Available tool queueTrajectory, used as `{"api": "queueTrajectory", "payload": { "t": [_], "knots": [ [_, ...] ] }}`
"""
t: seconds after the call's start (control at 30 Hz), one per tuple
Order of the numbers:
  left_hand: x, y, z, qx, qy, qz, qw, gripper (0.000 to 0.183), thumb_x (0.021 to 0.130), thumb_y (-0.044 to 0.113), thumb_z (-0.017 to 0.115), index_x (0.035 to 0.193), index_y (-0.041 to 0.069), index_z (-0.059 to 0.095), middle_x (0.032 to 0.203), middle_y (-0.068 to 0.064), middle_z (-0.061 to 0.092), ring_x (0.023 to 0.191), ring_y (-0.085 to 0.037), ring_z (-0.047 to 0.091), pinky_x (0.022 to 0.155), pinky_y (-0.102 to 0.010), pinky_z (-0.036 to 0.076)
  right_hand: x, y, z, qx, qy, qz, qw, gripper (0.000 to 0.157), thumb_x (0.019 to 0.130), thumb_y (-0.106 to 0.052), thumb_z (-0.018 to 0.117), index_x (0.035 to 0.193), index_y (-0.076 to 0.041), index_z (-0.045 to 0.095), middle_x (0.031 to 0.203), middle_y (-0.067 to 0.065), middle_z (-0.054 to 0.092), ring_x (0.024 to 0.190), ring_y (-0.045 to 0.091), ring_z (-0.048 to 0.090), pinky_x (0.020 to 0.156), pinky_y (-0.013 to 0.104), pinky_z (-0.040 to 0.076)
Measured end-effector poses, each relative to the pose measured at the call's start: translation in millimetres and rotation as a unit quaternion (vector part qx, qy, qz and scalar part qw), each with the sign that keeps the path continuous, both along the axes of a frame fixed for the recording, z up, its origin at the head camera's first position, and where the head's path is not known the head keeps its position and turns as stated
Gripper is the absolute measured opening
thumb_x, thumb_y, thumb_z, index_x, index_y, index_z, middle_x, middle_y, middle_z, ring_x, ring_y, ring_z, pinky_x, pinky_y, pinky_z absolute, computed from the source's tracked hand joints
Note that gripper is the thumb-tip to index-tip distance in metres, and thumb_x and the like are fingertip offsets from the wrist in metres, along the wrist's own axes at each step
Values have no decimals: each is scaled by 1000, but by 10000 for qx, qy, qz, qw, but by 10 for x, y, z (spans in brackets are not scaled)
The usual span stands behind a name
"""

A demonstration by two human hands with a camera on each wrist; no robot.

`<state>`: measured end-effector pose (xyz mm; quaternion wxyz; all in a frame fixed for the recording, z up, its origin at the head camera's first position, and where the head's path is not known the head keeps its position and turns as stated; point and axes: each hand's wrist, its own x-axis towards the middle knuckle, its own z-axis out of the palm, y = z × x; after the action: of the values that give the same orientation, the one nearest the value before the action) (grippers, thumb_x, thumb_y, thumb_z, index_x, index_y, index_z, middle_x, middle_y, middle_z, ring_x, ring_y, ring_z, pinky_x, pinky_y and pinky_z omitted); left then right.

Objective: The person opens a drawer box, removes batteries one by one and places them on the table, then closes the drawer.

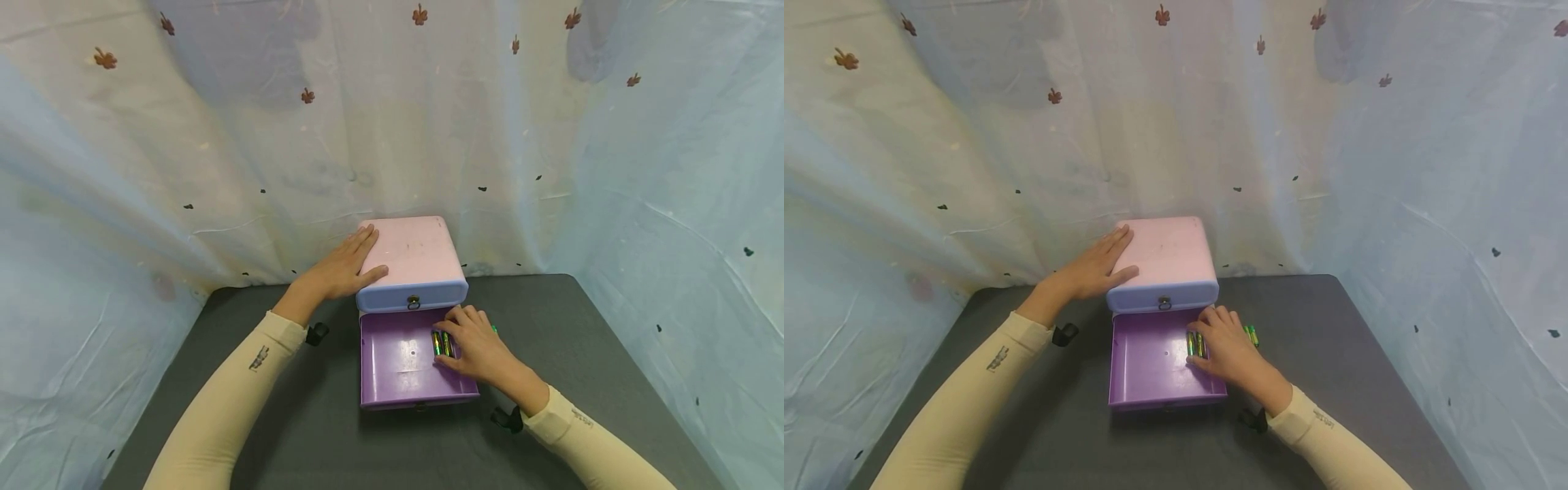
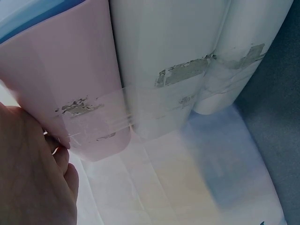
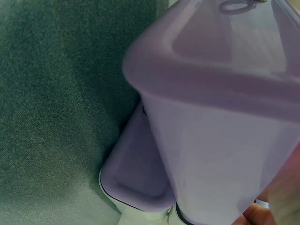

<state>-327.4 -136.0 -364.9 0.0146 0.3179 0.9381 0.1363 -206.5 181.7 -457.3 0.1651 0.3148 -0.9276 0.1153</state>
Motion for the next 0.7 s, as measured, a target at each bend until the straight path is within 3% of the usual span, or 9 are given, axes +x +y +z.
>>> {"api": "queueTrajectory", "payload": {
  "t": [0.7],
  "knots": [
    [16, 13, 23, 23, 0, -31, 10000, 93, 110, 66, 38, 174, 10, -2, 181, -8, -7, 167, -22, -8, 136, -42, 1, -29, -30, -20, 280, 21, -107, 9995, 59, 77, -44, 97, 123, -9, 79, 112, 6, 60, 103, 27, 48, 89, 47, 42]
  ]
}}
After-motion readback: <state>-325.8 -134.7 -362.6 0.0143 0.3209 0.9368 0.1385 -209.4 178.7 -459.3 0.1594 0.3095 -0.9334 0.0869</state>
